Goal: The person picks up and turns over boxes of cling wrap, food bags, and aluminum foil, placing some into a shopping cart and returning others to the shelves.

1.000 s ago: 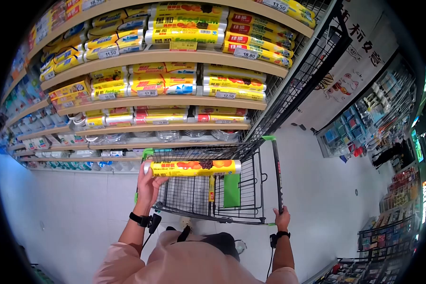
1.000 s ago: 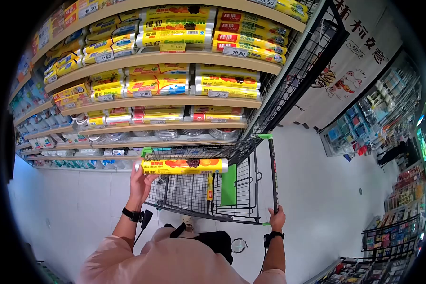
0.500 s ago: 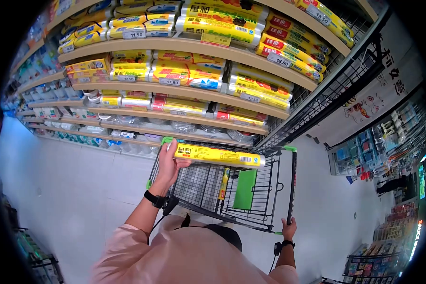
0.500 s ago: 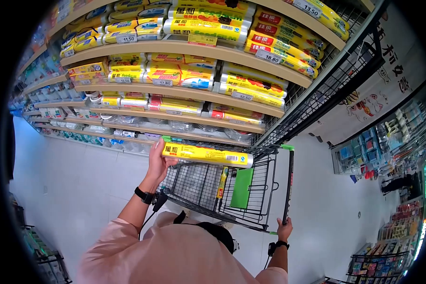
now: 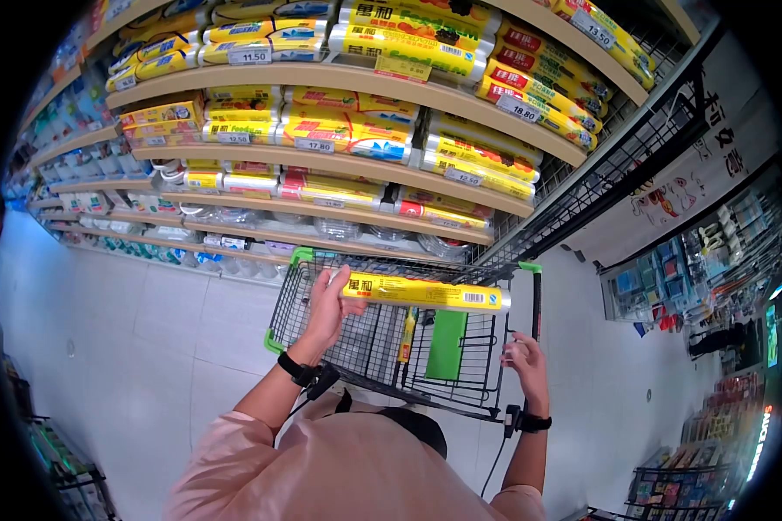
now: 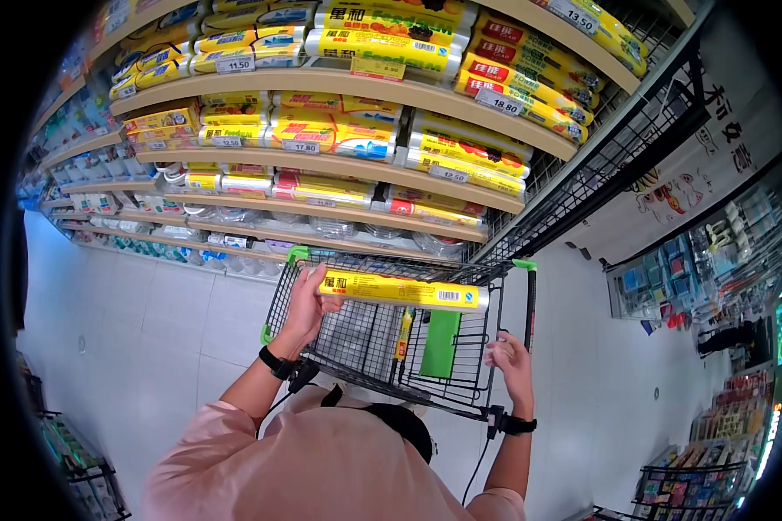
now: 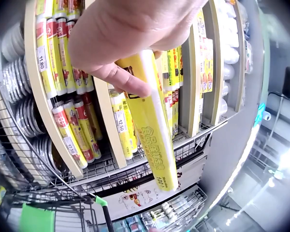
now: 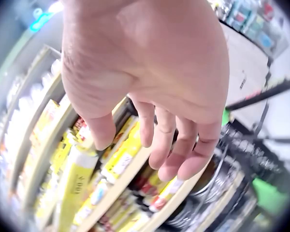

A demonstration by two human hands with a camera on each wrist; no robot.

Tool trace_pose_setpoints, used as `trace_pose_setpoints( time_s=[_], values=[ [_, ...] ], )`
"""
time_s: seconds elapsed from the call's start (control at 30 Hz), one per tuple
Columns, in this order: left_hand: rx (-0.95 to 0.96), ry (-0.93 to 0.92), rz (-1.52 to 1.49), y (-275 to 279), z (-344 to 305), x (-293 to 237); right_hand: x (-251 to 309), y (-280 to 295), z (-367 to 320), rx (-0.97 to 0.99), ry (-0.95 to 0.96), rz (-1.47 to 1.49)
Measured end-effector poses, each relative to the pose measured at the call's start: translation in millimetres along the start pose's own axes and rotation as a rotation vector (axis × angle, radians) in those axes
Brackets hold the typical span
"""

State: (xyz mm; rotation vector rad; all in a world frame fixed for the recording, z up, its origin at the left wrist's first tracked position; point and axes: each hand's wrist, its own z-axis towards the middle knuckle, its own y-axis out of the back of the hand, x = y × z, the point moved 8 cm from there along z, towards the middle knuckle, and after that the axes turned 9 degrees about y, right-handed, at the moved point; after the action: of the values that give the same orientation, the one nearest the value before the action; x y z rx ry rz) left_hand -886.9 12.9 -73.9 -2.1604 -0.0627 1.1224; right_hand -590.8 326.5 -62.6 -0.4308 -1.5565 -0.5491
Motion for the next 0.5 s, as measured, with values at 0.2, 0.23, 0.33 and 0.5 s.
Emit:
trace_pose_setpoints(
  time_s=[0.2, 0.23, 0.33, 0.5],
  values=[
    [0.239, 0.551, -0.217, -15, -7, 99, 38, -152, 30, 0.335, 0.155, 0.232],
    [0.297, 0.666, -0.265, -21, -13, 117, 49, -168, 32, 0.362, 0.206, 0.231],
    [0.426, 0.842, -0.201, -28, -32, 143, 56, -192, 35, 0.375, 0.301, 0.269],
    [0.316, 0.396, 0.345, -9, -12, 108, 48, -171, 43, 0.228, 0.152, -0.143]
  ],
)
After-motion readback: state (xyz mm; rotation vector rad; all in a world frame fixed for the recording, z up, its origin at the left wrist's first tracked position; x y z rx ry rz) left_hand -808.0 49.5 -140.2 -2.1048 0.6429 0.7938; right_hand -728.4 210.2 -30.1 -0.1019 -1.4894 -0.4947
